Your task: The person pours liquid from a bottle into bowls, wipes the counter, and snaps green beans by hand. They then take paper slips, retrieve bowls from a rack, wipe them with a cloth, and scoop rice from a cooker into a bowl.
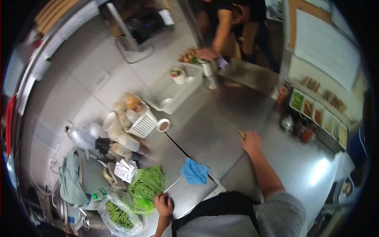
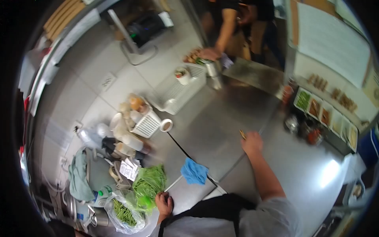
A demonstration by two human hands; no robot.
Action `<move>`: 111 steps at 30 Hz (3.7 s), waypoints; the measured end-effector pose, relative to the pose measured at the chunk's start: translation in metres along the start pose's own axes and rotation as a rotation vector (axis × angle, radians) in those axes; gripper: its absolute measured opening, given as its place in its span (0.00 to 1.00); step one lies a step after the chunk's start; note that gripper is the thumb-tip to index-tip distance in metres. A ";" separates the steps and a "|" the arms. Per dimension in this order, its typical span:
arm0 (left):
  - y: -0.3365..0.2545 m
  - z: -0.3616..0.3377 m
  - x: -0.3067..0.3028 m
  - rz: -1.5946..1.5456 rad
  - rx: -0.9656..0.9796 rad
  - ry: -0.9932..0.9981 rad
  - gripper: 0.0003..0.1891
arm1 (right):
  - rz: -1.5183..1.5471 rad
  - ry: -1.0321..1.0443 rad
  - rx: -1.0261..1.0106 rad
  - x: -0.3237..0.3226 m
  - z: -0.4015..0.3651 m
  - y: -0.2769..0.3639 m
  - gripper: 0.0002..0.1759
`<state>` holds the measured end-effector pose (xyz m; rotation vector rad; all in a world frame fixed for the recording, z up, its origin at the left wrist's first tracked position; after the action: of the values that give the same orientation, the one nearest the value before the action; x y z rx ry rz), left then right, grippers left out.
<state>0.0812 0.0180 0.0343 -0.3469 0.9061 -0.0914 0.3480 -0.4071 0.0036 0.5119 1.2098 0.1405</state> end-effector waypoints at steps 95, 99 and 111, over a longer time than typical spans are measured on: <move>0.016 0.025 0.009 0.022 -0.267 0.057 0.12 | 0.092 0.095 -0.711 0.151 0.113 0.398 0.36; 0.021 0.023 0.013 0.014 -0.286 0.056 0.13 | -0.037 0.209 -0.681 0.143 0.107 0.411 0.38; 0.025 0.027 0.016 0.052 -0.325 0.127 0.14 | -0.261 0.576 -0.677 0.269 0.158 0.476 0.52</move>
<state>0.1106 0.0445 0.0294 -0.6247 1.0572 0.0845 0.6681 0.0630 0.0272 -0.3063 1.6696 0.4760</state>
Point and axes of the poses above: each hand's wrist, its own z-axis towards the middle knuckle, its own x-axis out of the palm, y = z × x, the point moved 9 cm from there along z, towards the middle knuckle, and after that the axes turned 13 degrees about -y, right-handed, at the moved point
